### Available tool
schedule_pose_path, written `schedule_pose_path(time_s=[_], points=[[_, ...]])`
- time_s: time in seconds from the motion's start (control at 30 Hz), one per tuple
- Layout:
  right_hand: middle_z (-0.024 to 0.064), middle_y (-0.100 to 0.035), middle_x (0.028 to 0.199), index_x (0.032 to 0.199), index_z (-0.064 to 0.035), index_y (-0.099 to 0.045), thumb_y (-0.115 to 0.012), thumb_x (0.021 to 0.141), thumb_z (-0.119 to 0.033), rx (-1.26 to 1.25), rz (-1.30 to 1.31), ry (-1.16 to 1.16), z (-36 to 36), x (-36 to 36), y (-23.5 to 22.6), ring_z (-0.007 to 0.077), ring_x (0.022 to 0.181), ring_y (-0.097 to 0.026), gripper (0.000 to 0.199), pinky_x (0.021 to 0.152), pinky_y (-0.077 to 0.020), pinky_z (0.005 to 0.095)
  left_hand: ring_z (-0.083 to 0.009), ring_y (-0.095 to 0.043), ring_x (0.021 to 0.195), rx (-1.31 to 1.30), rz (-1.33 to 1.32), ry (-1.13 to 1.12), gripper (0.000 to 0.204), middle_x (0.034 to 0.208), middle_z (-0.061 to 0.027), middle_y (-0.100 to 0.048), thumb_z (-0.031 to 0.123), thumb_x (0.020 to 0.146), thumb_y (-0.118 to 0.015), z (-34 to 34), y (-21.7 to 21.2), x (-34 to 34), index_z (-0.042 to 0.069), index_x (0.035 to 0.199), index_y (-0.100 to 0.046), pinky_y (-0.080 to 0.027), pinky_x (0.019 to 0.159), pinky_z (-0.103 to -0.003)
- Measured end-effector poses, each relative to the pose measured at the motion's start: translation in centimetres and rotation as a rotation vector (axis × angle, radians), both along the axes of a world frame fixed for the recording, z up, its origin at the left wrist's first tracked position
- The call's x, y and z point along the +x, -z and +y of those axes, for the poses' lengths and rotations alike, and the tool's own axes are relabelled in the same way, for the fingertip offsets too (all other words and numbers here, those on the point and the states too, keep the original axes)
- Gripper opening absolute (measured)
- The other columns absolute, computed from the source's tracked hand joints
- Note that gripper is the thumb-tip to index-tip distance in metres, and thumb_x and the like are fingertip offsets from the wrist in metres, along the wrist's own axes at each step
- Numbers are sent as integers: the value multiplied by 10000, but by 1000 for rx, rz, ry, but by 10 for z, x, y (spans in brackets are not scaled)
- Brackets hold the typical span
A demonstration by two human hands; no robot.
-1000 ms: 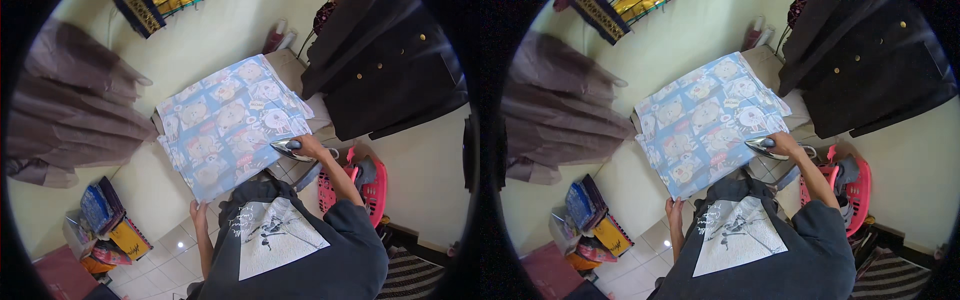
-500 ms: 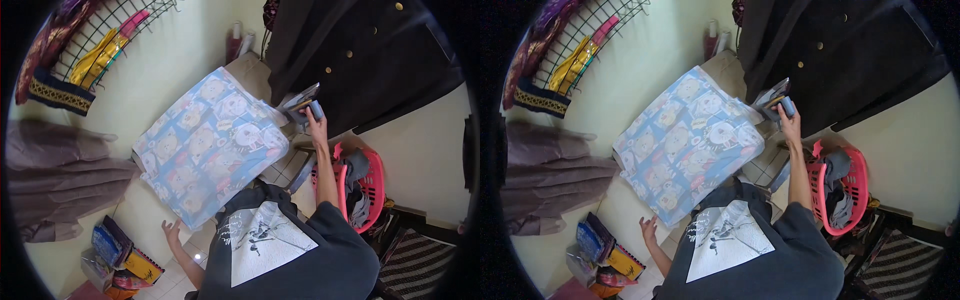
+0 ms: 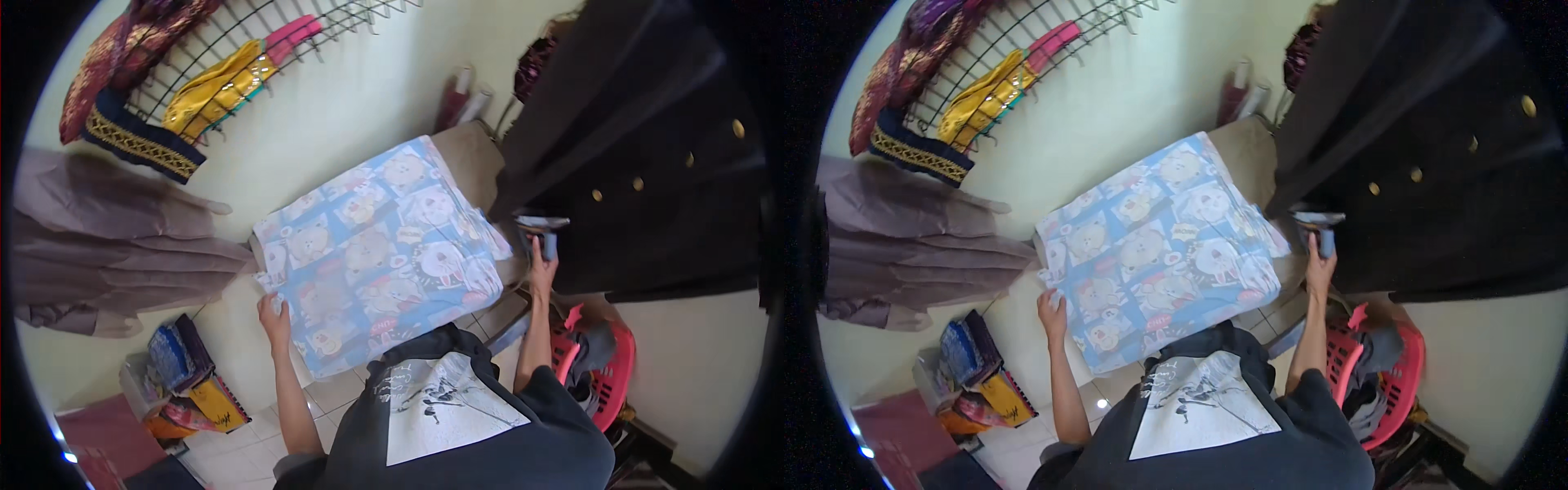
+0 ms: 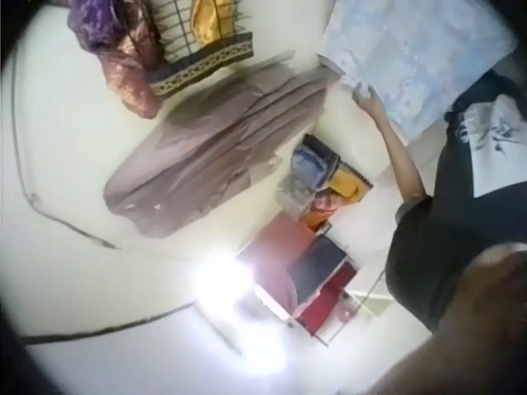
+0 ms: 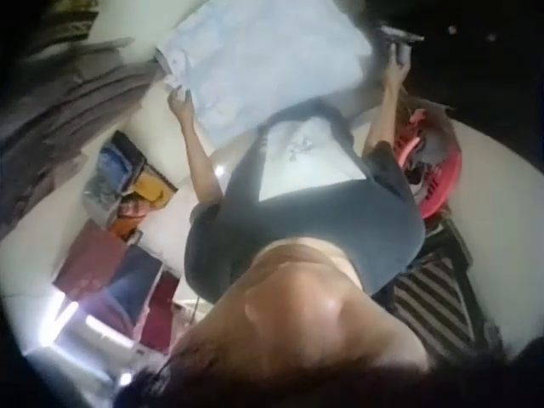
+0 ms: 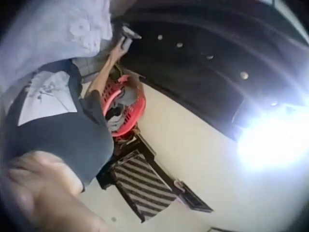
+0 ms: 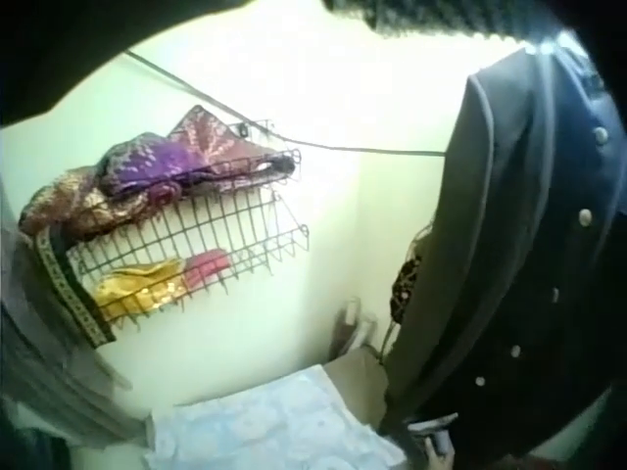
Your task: Ironing a light blue patterned shirt on a table and then folding it.
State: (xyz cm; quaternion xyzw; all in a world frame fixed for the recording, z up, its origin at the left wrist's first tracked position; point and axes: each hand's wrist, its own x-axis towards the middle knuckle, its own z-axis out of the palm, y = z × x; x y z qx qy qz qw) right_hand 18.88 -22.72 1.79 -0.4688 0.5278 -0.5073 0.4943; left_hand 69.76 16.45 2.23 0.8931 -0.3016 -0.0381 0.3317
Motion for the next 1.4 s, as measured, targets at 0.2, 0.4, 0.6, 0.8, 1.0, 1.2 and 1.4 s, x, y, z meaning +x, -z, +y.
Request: schedule_pose_path(time_s=[0.2, 0.4, 0.6, 0.8, 1.0, 1.2, 1.4], points=[[36, -685, 1024, 1127, -7, -659, -770, 898, -180, -37, 224, -22, 8, -14, -10, 117, 971, -608, 307, 871, -474, 279, -382, -559, 1198, 30, -51, 96, 353, 1225, -198, -619, 61, 853, -665, -100, -27, 71, -10, 1191, -597, -441, 1017, -435], [139, -706, 901, 1110, 36, -644, -795, 818, -115, 536, 1165, -811, 18, -28, -98, 206, 822, -677, 362, 750, -550, 357, -392, -538, 1226, 119, -223, 68, 459, 1266, -209, -590, 98, 861, -671, -138, 7, 144, -8, 1284, -529, -432, 1038, -458], [148, -682, 863, 1049, 35, -635, -750, 837, -118, -89, 699, -977, -41, 134, -141, 195, 799, -653, 286, 761, -527, 328, -387, -653, 1039, 285, -44, -241, 400, 1117, -206, -681, 177, 812, -764, -162, 51, 179, -19, 1144, -654, -507, 926, -462], [212, -632, 1234, 1415, -76, -456, -751, 825, -221, -590, 845, -840, -225, 289, 4, 370, 1190, -584, 674, 1030, -438, 446, -190, -679, 790, -469, 492, -283, 323, 934, -86, -746, 211, 790, -812, -153, 85, 193, -8, 1010, -724, -527, 762, -344], [202, -701, 1088, 1181, -84, -665, -794, 759, -237, -461, 984, -1178, -266, 345, 19, 358, 1029, -661, 467, 957, -478, 440, -108, -595, 889, -144, 462, -116, 405, 1002, -29, -706, 257, 871, -774, -131, 39, 189, 21, 1191, -697, -470, 777, -286], [193, -701, 903, 980, -4, -667, -796, 738, -100, -464, 766, -1205, -254, 332, -9, 300, 824, -677, 291, 769, -527, 395, -98, -595, 882, -267, 493, -120, 320, 996, -14, -701, 217, 928, -731, -135, -32, 155, 20, 1176, -685, -472, 787, -267], [-5, -609, 809, 945, -6, -611, -694, 859, 50, -387, 593, -1221, -232, 299, -93, 63, 817, -561, 132, 722, -471, 258, -86, -602, 895, -478, 545, -68, 283, 999, -13, -704, 222, 933, -726, -104, -61, 162, 10, 1116, -683, -473, 810, -253]])
